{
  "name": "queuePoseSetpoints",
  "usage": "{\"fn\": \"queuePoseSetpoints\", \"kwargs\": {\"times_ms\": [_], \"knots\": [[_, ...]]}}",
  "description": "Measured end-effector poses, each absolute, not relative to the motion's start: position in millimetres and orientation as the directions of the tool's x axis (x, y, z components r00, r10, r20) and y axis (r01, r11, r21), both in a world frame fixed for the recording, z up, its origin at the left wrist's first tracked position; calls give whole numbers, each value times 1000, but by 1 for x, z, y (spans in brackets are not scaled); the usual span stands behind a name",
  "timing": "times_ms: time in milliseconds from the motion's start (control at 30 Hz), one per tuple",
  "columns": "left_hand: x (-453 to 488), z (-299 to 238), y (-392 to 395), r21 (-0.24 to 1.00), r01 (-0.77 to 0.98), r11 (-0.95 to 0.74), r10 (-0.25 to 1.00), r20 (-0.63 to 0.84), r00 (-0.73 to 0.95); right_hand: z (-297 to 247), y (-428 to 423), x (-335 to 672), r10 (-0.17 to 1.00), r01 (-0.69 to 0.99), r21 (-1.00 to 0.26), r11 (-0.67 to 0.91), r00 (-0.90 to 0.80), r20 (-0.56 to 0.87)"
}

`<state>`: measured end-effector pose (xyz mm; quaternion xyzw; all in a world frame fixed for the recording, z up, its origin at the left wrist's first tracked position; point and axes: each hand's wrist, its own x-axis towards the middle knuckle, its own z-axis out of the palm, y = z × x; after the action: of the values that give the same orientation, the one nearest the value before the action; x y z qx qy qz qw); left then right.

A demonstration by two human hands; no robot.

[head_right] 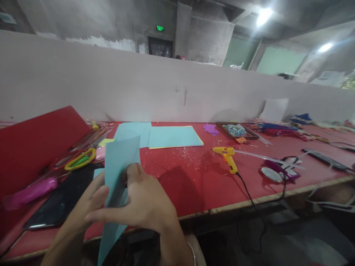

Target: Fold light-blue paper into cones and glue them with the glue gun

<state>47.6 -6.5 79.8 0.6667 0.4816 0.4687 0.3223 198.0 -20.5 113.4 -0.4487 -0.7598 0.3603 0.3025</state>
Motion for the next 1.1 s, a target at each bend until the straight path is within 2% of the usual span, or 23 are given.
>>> {"fn": "queuePoseSetpoints", "kwargs": {"times_ms": [133, 333, 533, 733, 1100], "knots": [[53, 87, -5, 864, 300, -404, 914, 364, 180, 110, -17, 202, 884, 457, -804, 380, -435, 170], [54, 82, 0, 867, 207, -454, 876, 392, 281, 105, -10, 210, 829, 360, -815, 454, -506, 238], [58, 81, 1, 905, 175, -388, 911, 347, 225, 102, -4, 214, 812, 328, -821, 468, -525, 254], [59, 77, 3, 920, 83, -383, 896, 347, 278, 102, -2, 219, 798, 260, -844, 469, -534, 280], [59, 76, 1, 927, 75, -366, 892, 327, 312, 101, -2, 226, 727, 185, -811, 555, -582, 364]]}}
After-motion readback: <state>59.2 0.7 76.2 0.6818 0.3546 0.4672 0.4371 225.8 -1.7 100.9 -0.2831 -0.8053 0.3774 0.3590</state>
